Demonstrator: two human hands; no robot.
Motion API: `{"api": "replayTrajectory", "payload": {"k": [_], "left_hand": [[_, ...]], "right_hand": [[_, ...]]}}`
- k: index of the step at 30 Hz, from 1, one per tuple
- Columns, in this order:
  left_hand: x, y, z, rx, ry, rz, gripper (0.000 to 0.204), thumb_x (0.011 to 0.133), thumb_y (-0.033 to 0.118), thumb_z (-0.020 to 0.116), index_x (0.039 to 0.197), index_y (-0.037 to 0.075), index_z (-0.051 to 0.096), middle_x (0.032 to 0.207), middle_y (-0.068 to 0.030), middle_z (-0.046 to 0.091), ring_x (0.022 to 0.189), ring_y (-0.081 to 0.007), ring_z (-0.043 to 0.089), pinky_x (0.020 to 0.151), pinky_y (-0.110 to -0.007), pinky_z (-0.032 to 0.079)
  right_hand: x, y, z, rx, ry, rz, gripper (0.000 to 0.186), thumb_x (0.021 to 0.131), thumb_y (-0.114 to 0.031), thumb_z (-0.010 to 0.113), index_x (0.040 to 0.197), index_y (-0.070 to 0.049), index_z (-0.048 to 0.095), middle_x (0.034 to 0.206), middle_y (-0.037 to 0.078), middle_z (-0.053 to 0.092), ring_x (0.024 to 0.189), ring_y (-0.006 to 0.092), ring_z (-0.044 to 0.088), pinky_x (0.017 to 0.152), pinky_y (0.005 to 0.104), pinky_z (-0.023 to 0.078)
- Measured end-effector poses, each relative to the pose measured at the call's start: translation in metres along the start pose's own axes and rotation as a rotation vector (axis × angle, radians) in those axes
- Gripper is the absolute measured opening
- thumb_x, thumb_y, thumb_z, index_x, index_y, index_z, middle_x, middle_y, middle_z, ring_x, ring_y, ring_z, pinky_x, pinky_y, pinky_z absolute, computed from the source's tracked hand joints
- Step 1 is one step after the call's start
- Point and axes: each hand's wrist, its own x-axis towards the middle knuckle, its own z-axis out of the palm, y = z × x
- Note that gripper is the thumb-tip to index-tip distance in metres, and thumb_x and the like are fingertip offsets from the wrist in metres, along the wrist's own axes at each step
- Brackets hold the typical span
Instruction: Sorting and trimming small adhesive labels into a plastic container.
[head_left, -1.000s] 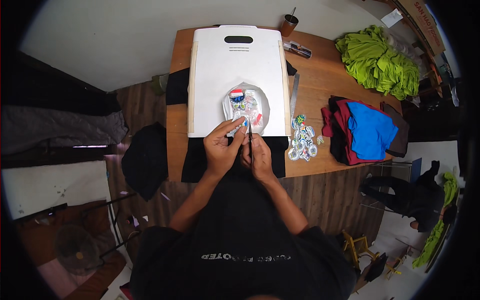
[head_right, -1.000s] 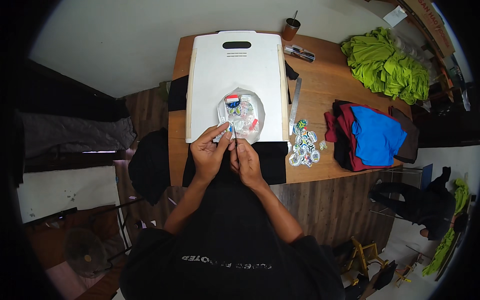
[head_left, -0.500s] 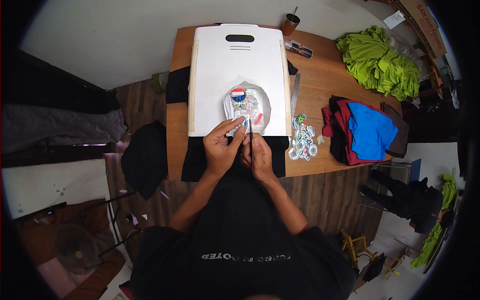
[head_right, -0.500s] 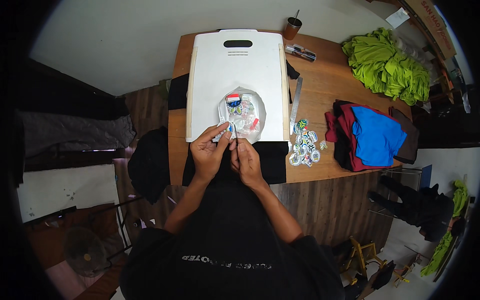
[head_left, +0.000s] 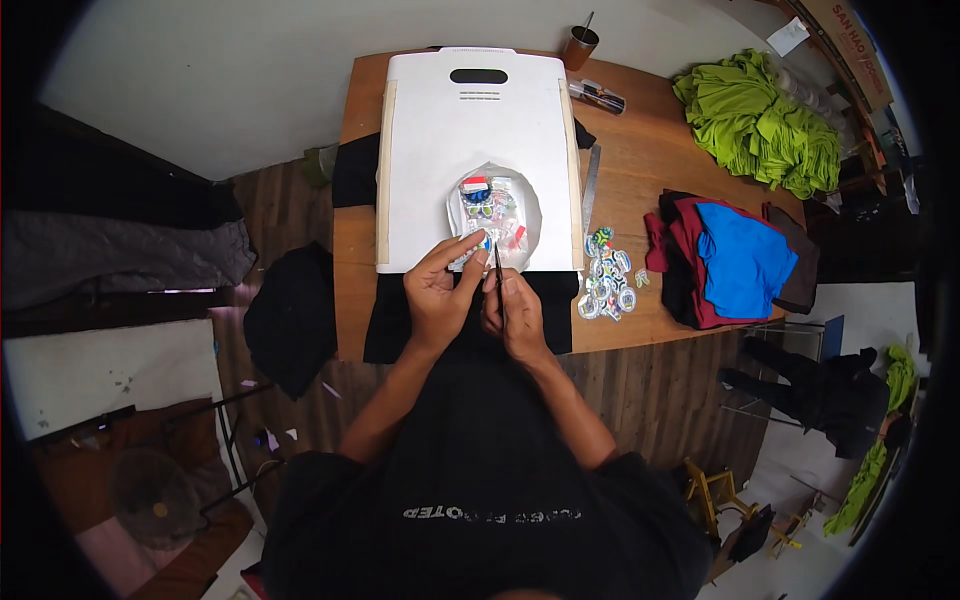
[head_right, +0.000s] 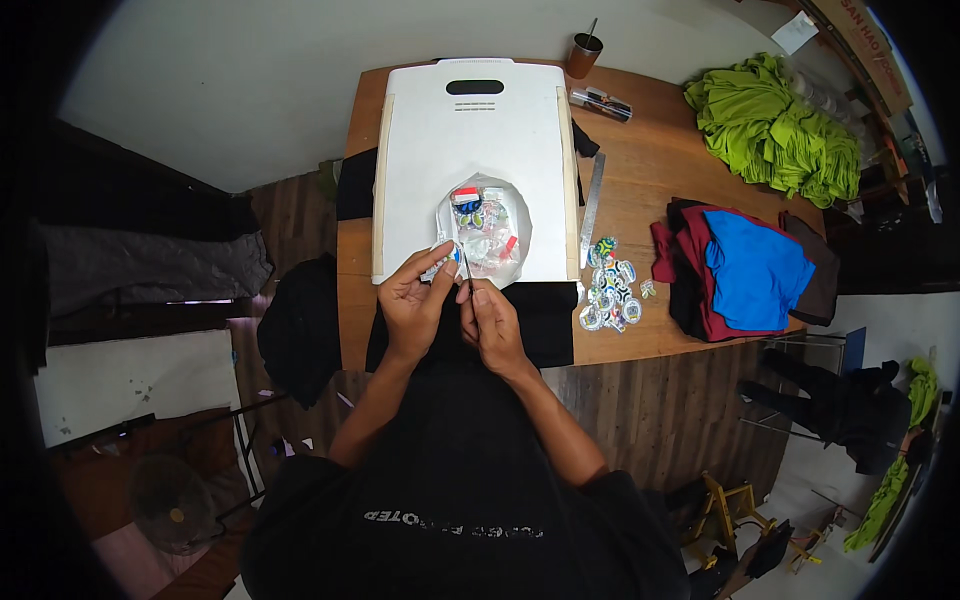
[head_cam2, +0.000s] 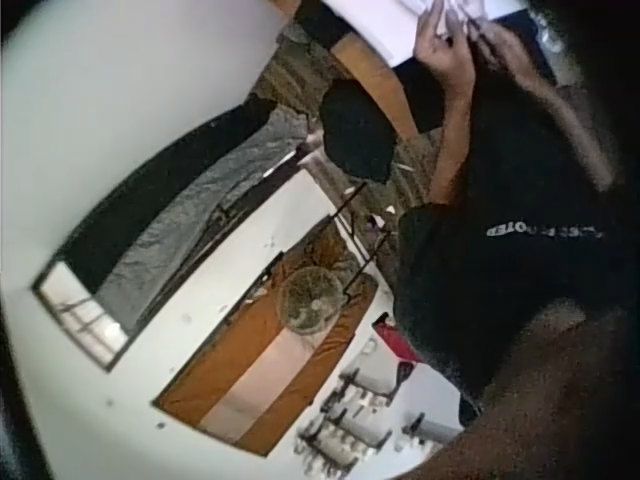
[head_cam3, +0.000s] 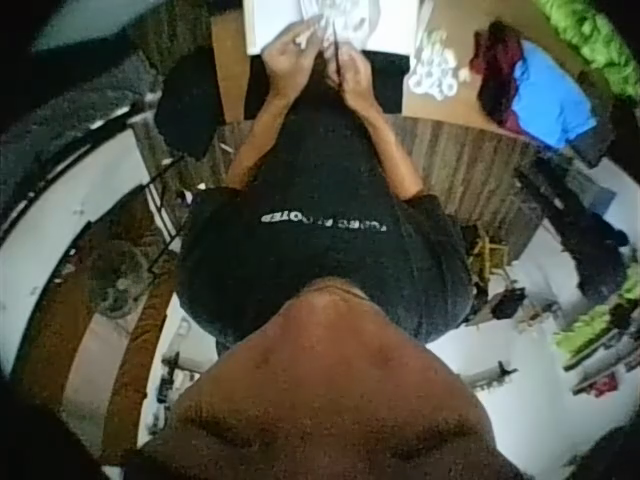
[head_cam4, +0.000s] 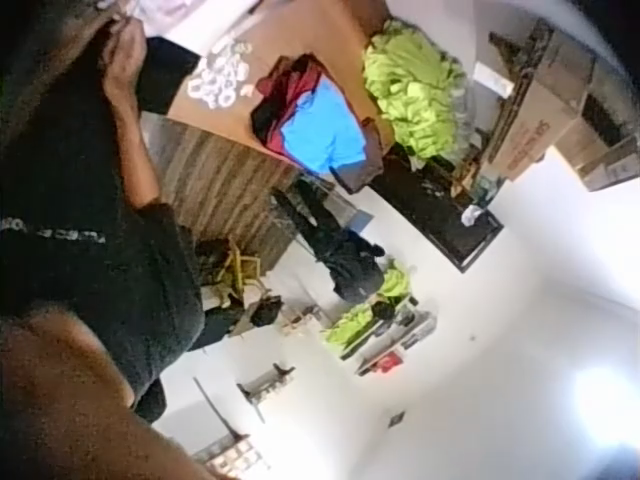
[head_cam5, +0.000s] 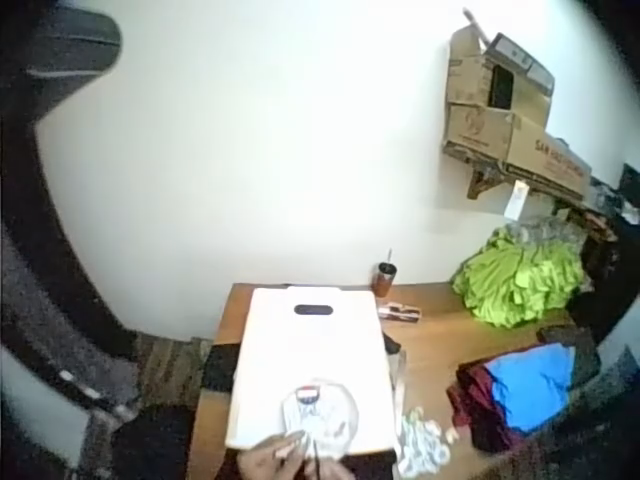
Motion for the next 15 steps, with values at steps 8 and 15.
{"api": "replayTrajectory", "payload": {"k": [8,15], "left_hand": [[0.0000,0.0012,0.0013,-0.004,-0.003,-0.003,0.028,0.088,-0.008,0.063,0.116,-0.010,0.063,0.105,-0.0132,0.065,0.095,-0.0118,0.060,0.081,-0.021,0.049],[-0.0004,0.0028,0.0041,-0.005,-0.008,0.014,0.028,0.088,-0.008,0.063,0.116,-0.010,0.063,0.105,-0.0138,0.064,0.094,-0.0118,0.060,0.081,-0.022,0.049]], "right_hand": [[0.0001,-0.0006,0.0003,0.024,0.016,0.023,0.034,0.106,-0.033,0.035,0.105,-0.003,0.049,0.057,-0.002,0.035,0.045,0.0052,0.027,0.043,0.0213,0.027],[0.0011,-0.0024,0.0002,0.017,0.004,0.004,0.033,0.106,-0.033,0.035,0.103,-0.003,0.048,0.057,-0.002,0.034,0.045,0.0051,0.027,0.043,0.0213,0.026]]}}
